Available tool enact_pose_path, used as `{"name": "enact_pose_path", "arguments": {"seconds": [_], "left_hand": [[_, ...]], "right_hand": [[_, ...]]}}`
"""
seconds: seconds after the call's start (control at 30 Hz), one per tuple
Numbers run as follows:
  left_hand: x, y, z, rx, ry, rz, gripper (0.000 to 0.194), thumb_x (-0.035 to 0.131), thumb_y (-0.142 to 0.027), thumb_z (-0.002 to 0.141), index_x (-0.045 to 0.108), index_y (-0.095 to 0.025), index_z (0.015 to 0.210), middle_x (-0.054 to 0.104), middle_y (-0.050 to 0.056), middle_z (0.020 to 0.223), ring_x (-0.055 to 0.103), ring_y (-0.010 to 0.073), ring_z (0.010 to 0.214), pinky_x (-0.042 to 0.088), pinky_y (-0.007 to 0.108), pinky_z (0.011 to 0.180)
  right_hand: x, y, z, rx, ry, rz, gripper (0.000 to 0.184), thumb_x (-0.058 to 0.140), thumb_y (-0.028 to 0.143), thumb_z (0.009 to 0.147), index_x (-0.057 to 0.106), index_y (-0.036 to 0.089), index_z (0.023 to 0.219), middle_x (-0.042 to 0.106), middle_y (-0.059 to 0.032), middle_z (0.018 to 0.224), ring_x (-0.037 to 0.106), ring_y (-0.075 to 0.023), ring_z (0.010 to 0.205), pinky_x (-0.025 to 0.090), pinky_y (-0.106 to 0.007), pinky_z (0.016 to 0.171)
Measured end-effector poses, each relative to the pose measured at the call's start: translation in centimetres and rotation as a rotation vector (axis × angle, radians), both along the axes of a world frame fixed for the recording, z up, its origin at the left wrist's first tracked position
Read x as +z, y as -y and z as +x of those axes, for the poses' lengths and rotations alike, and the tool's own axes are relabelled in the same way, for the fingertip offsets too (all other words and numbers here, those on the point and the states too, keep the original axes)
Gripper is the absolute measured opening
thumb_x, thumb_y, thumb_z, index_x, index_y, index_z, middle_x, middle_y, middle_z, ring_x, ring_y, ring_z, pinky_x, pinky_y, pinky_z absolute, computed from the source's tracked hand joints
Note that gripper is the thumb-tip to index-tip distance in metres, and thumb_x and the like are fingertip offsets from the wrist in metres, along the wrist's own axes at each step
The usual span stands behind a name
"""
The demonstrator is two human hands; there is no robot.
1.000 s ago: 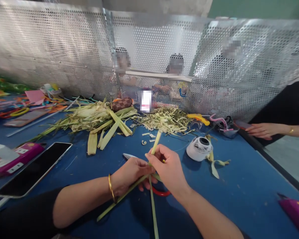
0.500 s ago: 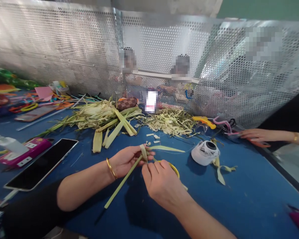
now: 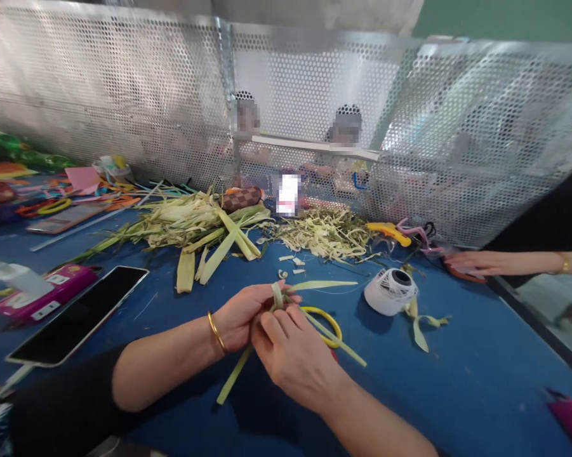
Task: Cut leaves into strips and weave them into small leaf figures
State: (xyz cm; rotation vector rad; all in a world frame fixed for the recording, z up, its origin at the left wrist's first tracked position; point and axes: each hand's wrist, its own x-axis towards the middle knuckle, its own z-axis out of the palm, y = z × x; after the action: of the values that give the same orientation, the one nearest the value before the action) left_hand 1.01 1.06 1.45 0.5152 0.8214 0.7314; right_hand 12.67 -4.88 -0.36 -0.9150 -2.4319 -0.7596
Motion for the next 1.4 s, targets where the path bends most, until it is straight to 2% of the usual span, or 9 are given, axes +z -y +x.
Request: {"name": "enact_pose_path", "arguments": {"seconds": [0.1,0.2,0.37,0.6,0.7,0.83,1.2,1.3,1.4], "left_hand": [[-0.2,0.5,0.2,-0.021,0.016,0.069,0.023,0.056,-0.021,0.087,0.066,-0.01,0.07,0.067,0.006,0.062,0.061,0.0104,0.054,0.049,0.019,0.057],[0.0,0.6,0.1,0.014,-0.052,0.151,0.025,0.055,-0.021,0.088,0.068,-0.008,0.072,0.066,0.005,0.059,0.059,0.0086,0.05,0.048,0.017,0.053],[0.2,0.2,-0.1,0.036,-0.168,0.219,0.024,0.055,-0.026,0.089,0.067,-0.008,0.08,0.069,0.009,0.064,0.063,0.0108,0.051,0.052,0.019,0.055],[0.1,0.0,-0.3,0.006,-0.2,0.301,0.025,0.054,-0.027,0.09,0.065,-0.008,0.077,0.069,0.009,0.064,0.062,0.0099,0.048,0.051,0.019,0.051],[0.2,0.1,-0.4,-0.031,-0.142,0.308,0.026,0.053,-0.027,0.09,0.063,-0.009,0.074,0.068,0.006,0.062,0.058,0.008,0.045,0.049,0.017,0.049],[0.2,0.0,-0.6,-0.07,-0.064,0.269,0.025,0.052,-0.025,0.091,0.062,-0.01,0.075,0.066,0.004,0.061,0.058,0.0075,0.045,0.049,0.017,0.048],[0.2,-0.6,-1.2,-0.237,0.089,0.208,0.02,0.048,-0.018,0.092,0.064,-0.008,0.088,0.07,0.009,0.078,0.065,0.0104,0.061,0.055,0.019,0.059],[0.2,-0.6,-1.2,-0.241,0.074,0.211,0.022,0.047,-0.02,0.092,0.065,-0.007,0.087,0.07,0.01,0.077,0.065,0.0104,0.06,0.055,0.02,0.058],[0.4,-0.7,-1.2,-0.166,0.006,0.234,0.024,0.048,-0.022,0.092,0.065,-0.008,0.081,0.069,0.009,0.074,0.063,0.0099,0.057,0.054,0.019,0.057]], "right_hand": [[0.0,-0.3,0.3,0.022,-0.084,0.002,0.026,0.039,0.01,0.091,0.064,0.016,0.089,0.062,-0.0049,0.076,0.056,-0.0181,0.071,0.043,-0.036,0.078],[0.4,-0.6,1.3,-0.007,-0.42,-0.039,0.019,0.045,0.014,0.092,0.062,0.02,0.088,0.064,-0.0043,0.078,0.06,-0.0169,0.076,0.046,-0.032,0.076],[0.8,-1.2,2.7,-0.231,-1.001,-0.427,0.017,0.053,0.03,0.089,0.062,0.021,0.078,0.065,-0.0046,0.078,0.063,-0.0178,0.07,0.051,-0.029,0.064],[0.1,-2.3,3.0,-0.331,-1.26,-0.689,0.026,0.061,0.043,0.078,0.066,0.018,0.075,0.069,-0.0073,0.08,0.063,-0.0226,0.075,0.05,-0.035,0.071],[-0.4,-2.6,2.6,-0.299,-1.521,-0.967,0.032,0.069,0.046,0.069,0.068,0.015,0.073,0.07,-0.0066,0.07,0.064,-0.0218,0.068,0.051,-0.035,0.069],[-1.0,-3.0,2.2,-0.114,-1.845,-1.327,0.035,0.079,0.041,0.056,0.069,0.012,0.073,0.066,-0.0033,0.059,0.058,-0.0147,0.05,0.047,-0.028,0.052],[-1.0,-3.4,2.5,-0.099,-1.986,-1.352,0.036,0.086,0.035,0.047,0.066,0.011,0.066,0.057,0.0009,0.048,0.049,-0.008,0.042,0.035,-0.019,0.039],[-0.6,-3.3,2.2,-0.235,-1.899,-1.417,0.033,0.083,0.037,0.051,0.062,0.014,0.063,0.054,0.0028,0.045,0.049,-0.0086,0.04,0.035,-0.019,0.038],[-0.1,-3.2,2.4,-0.453,-1.626,-1.413,0.03,0.071,0.04,0.065,0.053,0.018,0.057,0.053,0.0029,0.043,0.052,-0.0115,0.039,0.038,-0.021,0.039]]}}
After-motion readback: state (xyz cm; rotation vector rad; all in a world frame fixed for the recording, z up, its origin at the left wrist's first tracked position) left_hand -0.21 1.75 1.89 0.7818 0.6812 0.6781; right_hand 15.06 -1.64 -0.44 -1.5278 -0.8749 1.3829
